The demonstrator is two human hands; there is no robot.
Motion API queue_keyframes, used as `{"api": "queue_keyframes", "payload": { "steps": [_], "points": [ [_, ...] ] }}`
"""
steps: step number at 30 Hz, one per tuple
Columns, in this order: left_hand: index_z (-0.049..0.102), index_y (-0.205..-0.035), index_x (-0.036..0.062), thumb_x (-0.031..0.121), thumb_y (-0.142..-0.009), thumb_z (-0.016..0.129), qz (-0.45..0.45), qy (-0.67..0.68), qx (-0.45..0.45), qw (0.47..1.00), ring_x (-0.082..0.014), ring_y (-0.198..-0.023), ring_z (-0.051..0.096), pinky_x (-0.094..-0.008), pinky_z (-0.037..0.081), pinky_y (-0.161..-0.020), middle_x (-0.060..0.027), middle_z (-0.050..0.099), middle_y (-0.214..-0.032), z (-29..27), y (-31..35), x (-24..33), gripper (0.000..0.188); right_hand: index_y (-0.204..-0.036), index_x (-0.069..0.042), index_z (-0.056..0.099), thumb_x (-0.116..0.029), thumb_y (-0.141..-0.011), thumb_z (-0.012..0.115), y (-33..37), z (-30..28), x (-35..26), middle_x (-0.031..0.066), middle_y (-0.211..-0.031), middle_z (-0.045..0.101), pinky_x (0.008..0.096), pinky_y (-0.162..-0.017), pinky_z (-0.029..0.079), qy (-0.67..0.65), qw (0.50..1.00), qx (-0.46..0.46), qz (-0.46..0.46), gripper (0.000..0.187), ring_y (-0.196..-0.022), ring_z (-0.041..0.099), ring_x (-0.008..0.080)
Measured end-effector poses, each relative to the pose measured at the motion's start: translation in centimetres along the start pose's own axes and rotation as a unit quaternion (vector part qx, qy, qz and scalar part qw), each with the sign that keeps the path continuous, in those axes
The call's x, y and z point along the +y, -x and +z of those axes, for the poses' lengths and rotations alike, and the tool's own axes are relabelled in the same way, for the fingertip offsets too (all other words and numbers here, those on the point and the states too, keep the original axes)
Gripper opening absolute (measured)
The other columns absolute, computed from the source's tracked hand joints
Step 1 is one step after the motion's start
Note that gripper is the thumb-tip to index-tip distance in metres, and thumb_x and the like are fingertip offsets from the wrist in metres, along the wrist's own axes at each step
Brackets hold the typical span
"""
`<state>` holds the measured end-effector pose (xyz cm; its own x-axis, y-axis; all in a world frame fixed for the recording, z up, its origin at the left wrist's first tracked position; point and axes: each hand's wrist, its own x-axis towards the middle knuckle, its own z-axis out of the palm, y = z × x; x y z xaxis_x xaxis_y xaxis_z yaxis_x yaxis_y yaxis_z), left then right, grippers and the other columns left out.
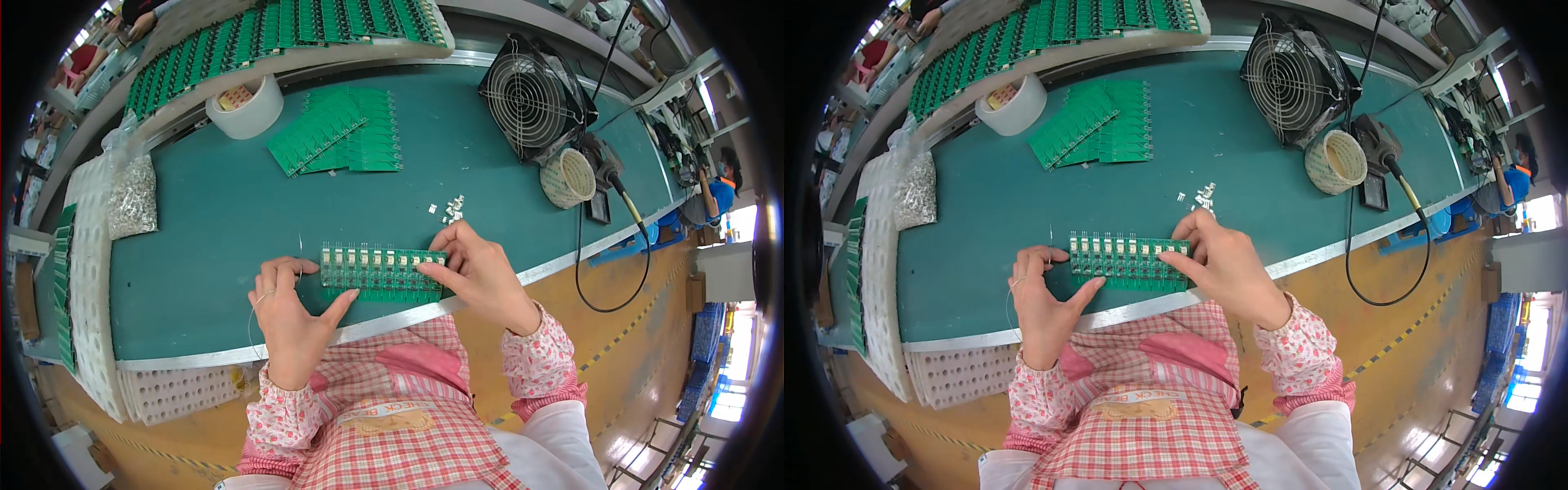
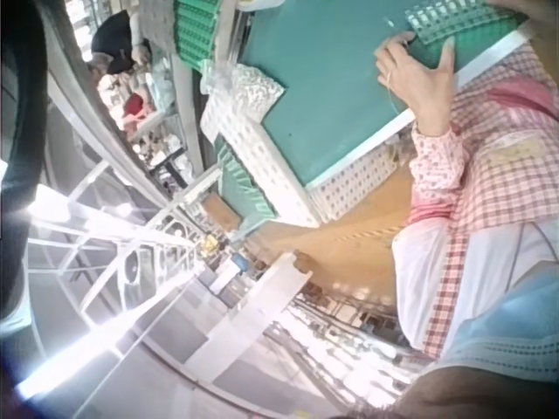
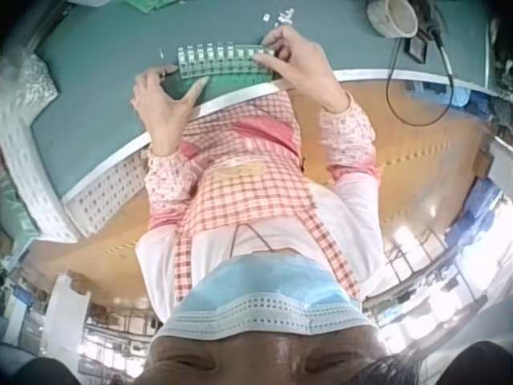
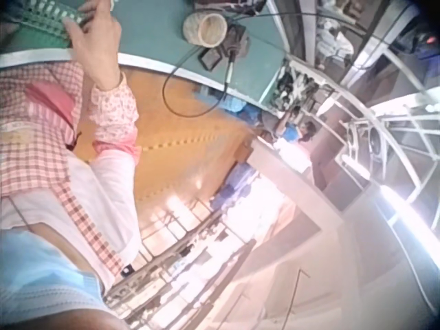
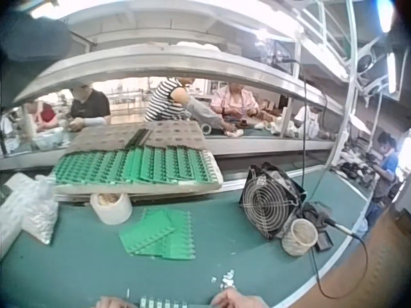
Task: The person assembles electronic components onto small circuit boards by hand, then solders them in place with a soldering iron and solder wire.
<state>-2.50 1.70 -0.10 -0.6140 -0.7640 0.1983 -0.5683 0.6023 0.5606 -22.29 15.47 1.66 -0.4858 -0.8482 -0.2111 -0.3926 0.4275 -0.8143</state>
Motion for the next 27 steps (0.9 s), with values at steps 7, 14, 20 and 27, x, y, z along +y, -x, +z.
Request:
{"api": "queue_keyframes", "payload": {
  "steps": [7,14,20,27],
  "points": [
    [0.049,-0.103,0.0038,0.010,-0.088,0.059,-0.140,0.628,0.055,0.763,-0.0213,-0.104,0.054,-0.0328,0.042,-0.091,-0.0123,0.051,-0.116,0.0,-1.2,-0.9,0.020,-0.097,0.000,0.044,-0.009,-0.086,0.066,0.7,1.9,-0.6,0.0079,-0.080,0.063,0.0212,-0.050,0.049,-0.366,0.927,0.057,0.052,0.026,-0.057,0.059,0.0088],
    [0.055,-0.107,0.0018,0.003,-0.085,0.064,-0.231,0.685,-0.128,0.679,-0.0133,-0.090,0.061,-0.0283,0.049,-0.081,-0.0064,0.062,-0.101,1.6,-1.9,1.5,0.024,-0.101,-0.001,0.046,-0.009,-0.083,0.070,0.6,6.0,-2.1,0.0087,-0.086,0.063,0.0231,-0.054,0.050,-0.455,0.888,0.040,0.047,0.031,-0.063,0.061,0.0116],
    [0.057,-0.103,0.0036,0.002,-0.083,0.066,-0.232,0.670,-0.133,0.693,-0.0124,-0.087,0.062,-0.0287,0.050,-0.078,-0.0037,0.063,-0.096,0.7,-3.8,0.6,0.022,-0.097,-0.010,0.065,-0.014,-0.069,0.075,-2.6,1.6,0.5,0.0006,-0.091,0.062,0.0336,-0.070,0.043,0.318,0.859,0.326,-0.234,0.029,-0.082,0.055,0.0212],
    [0.059,-0.102,0.0032,0.002,-0.082,0.067,-0.200,0.681,-0.157,0.687,-0.0119,-0.085,0.062,-0.0285,0.050,-0.076,-0.0039,0.065,-0.095,0.6,-3.9,0.2,0.021,-0.085,-0.010,0.068,-0.011,-0.069,0.075,-4.0,1.0,1.5,-0.0013,-0.082,0.063,0.0341,-0.069,0.043,0.367,0.832,0.316,-0.272,0.017,-0.079,0.055,0.0218]
  ]
}}
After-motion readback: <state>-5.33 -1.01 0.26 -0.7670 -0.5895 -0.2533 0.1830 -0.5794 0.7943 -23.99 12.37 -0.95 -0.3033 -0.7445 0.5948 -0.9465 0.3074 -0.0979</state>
